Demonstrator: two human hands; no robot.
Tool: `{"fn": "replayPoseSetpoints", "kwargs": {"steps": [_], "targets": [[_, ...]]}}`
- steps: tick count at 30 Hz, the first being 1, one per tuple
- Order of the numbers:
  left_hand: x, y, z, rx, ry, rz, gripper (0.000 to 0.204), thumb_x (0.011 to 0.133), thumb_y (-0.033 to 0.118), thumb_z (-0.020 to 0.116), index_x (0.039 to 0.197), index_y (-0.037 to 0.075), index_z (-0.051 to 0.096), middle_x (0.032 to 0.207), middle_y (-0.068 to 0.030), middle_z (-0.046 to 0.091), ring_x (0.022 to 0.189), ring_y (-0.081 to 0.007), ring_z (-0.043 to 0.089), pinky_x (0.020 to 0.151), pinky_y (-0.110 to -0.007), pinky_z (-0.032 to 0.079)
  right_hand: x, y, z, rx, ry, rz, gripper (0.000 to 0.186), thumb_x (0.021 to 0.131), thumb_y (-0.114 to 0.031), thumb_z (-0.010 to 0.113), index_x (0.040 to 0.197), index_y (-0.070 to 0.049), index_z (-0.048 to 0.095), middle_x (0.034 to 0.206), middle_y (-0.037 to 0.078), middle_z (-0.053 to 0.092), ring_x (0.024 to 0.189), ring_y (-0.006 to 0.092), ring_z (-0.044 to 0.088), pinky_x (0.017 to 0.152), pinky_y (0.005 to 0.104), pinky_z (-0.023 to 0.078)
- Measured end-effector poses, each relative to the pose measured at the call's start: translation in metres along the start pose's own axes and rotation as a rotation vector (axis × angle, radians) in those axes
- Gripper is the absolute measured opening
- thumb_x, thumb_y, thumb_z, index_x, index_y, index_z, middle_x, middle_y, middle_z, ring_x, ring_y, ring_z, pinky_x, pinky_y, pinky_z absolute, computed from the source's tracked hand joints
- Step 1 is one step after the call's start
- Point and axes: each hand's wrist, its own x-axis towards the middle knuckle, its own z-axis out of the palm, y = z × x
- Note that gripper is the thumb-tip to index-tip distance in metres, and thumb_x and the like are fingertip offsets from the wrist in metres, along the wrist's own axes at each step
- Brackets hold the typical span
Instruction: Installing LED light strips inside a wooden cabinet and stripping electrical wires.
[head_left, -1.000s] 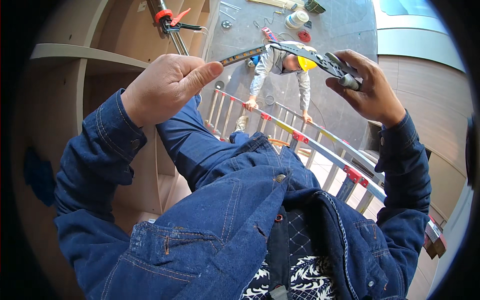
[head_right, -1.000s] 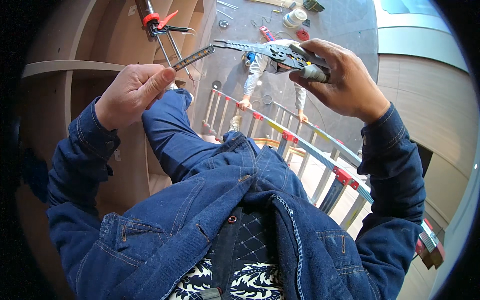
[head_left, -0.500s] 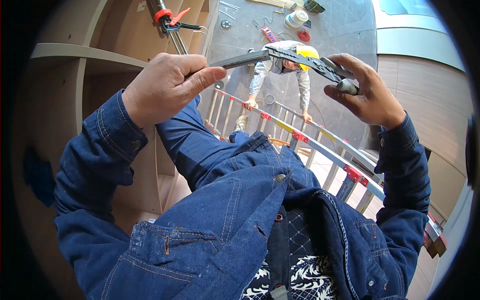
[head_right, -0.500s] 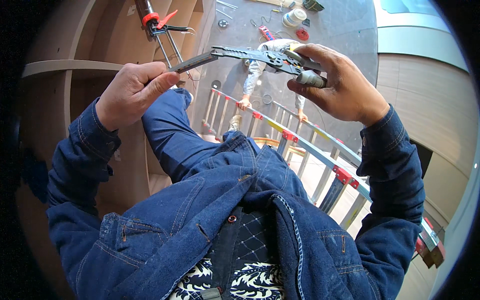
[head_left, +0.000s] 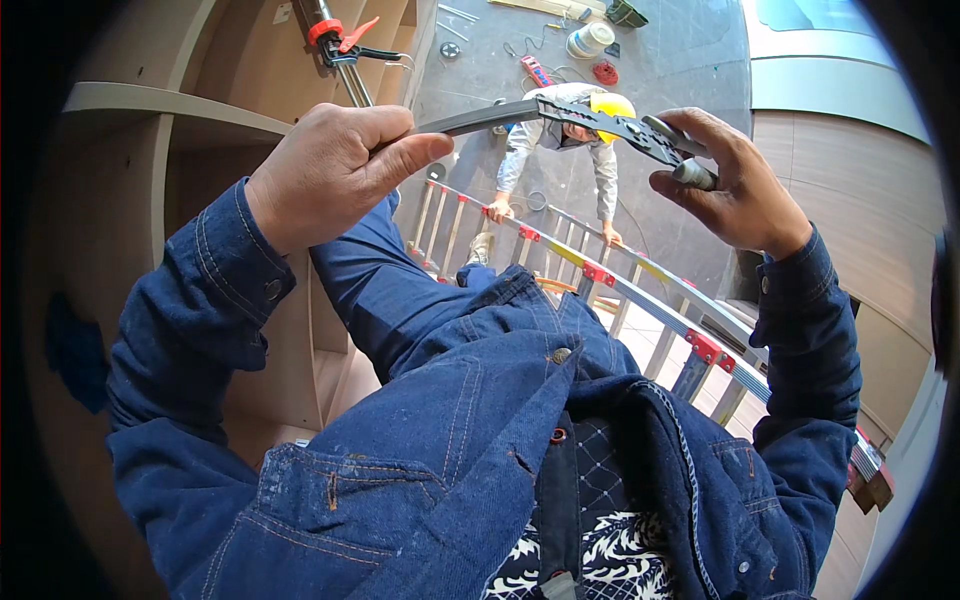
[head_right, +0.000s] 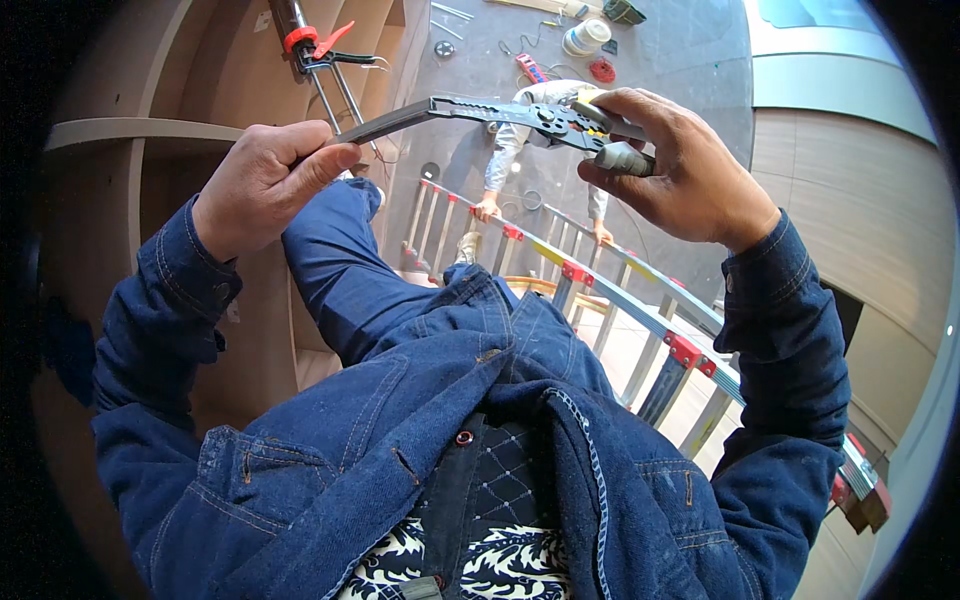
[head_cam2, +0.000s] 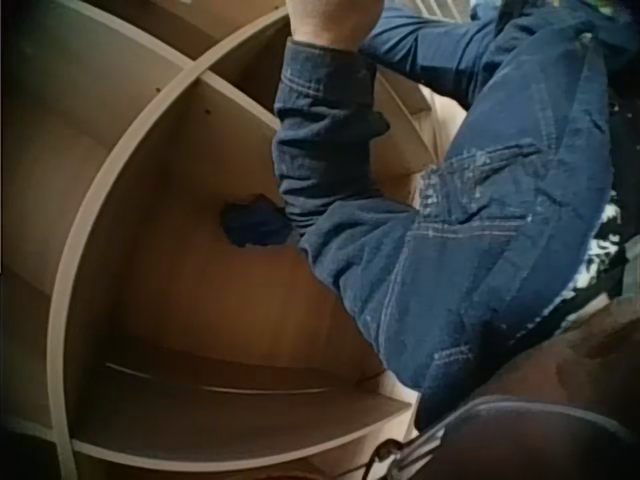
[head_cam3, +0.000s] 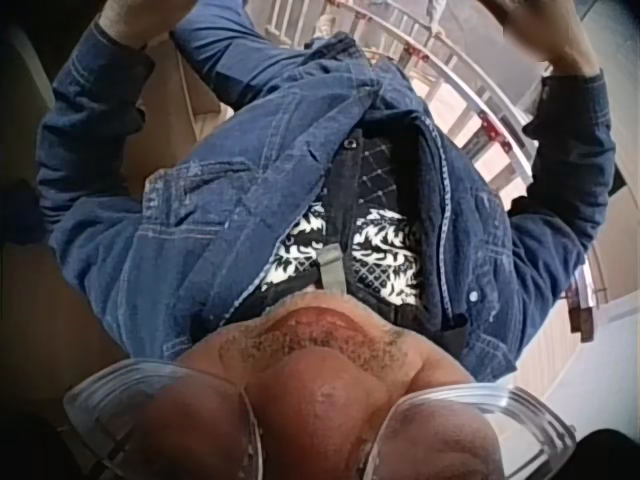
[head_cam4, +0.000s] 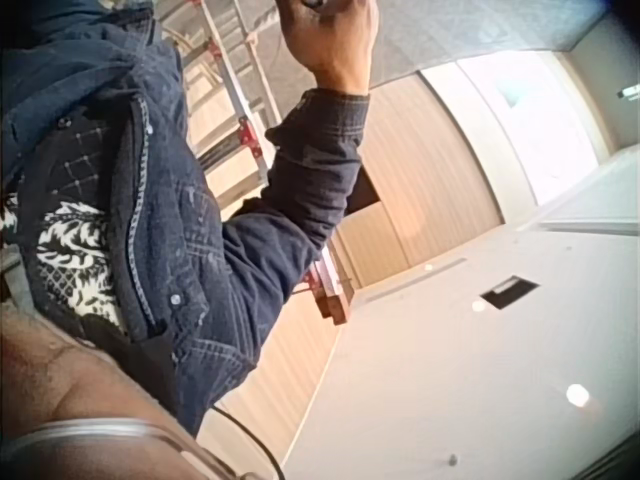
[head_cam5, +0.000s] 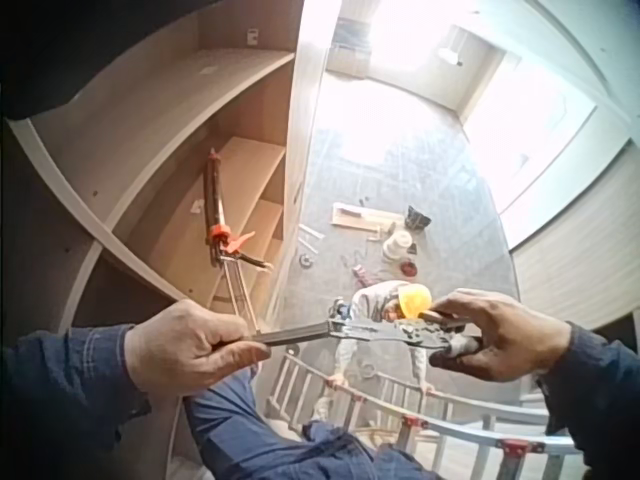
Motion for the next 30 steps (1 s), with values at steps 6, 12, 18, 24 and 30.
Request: {"fn": "replayPoseSetpoints", "kwargs": {"steps": [6, 12, 18, 24, 30], "targets": [[0.0001, -0.001, -0.0008, 0.02, -0.016, -0.011, 0.043, 0.103, 0.04, 0.062, 0.077, 0.006, 0.065, 0.057, -0.004, 0.053, 0.044, -0.0134, 0.043, 0.041, -0.027, 0.033, 0.0008, 0.0007, 0.0012, -0.024, 0.018, -0.01, 0.059, 0.089, -0.029, 0.082, 0.134, 0.0, 0.056, 0.124, 0.023, 0.065, 0.109, 0.0379, 0.07, 0.092, 0.0408, 0.06], [0.0, -0.0009, -0.0007, 0.034, -0.016, 0.006, 0.043, 0.103, 0.04, 0.062, 0.078, 0.006, 0.066, 0.057, -0.0045, 0.054, 0.044, -0.0139, 0.044, 0.041, -0.028, 0.034, 0.0012, -0.0004, 0.0003, -0.05, 0.029, -0.006, 0.057, 0.09, -0.029, 0.082, 0.133, 0.0, 0.058, 0.122, 0.024, 0.066, 0.105, 0.0378, 0.071, 0.089, 0.04, 0.061], [-0.0001, -0.0003, -0.0009, 0.032, -0.024, -0.013, 0.044, 0.103, 0.041, 0.062, 0.078, 0.006, 0.066, 0.057, -0.0047, 0.054, 0.044, -0.0142, 0.044, 0.041, -0.028, 0.034, 0.0022, 0.0014, 0.0008, -0.066, 0.049, -0.037, 0.055, 0.09, -0.03, 0.081, 0.131, 0.0, 0.059, 0.119, 0.024, 0.067, 0.101, 0.037, 0.072, 0.087, 0.0393, 0.061], [-0.0002, -0.0004, -0.0009, 0.032, -0.025, -0.009, 0.044, 0.103, 0.041, 0.062, 0.078, 0.006, 0.066, 0.057, -0.0048, 0.055, 0.044, -0.0143, 0.044, 0.041, -0.028, 0.034, 0.0029, 0.0036, 0.0022, -0.062, 0.06, -0.072, 0.054, 0.089, -0.028, 0.082, 0.129, 0.0, 0.059, 0.118, 0.023, 0.068, 0.098, 0.0351, 0.073, 0.084, 0.0382, 0.062], [-0.0005, -0.0002, 0.0006, 0.023, -0.006, 0.009, 0.042, 0.103, 0.04, 0.063, 0.077, 0.006, 0.066, 0.057, -0.0049, 0.054, 0.044, -0.0146, 0.044, 0.041, -0.028, 0.034, 0.0026, 0.0071, -0.0021, -0.07, 0.027, -0.094, 0.051, 0.09, -0.024, 0.081, 0.131, -0.002, 0.059, 0.119, 0.023, 0.068, 0.095, 0.0332, 0.071, 0.077, 0.0352, 0.06]]}}
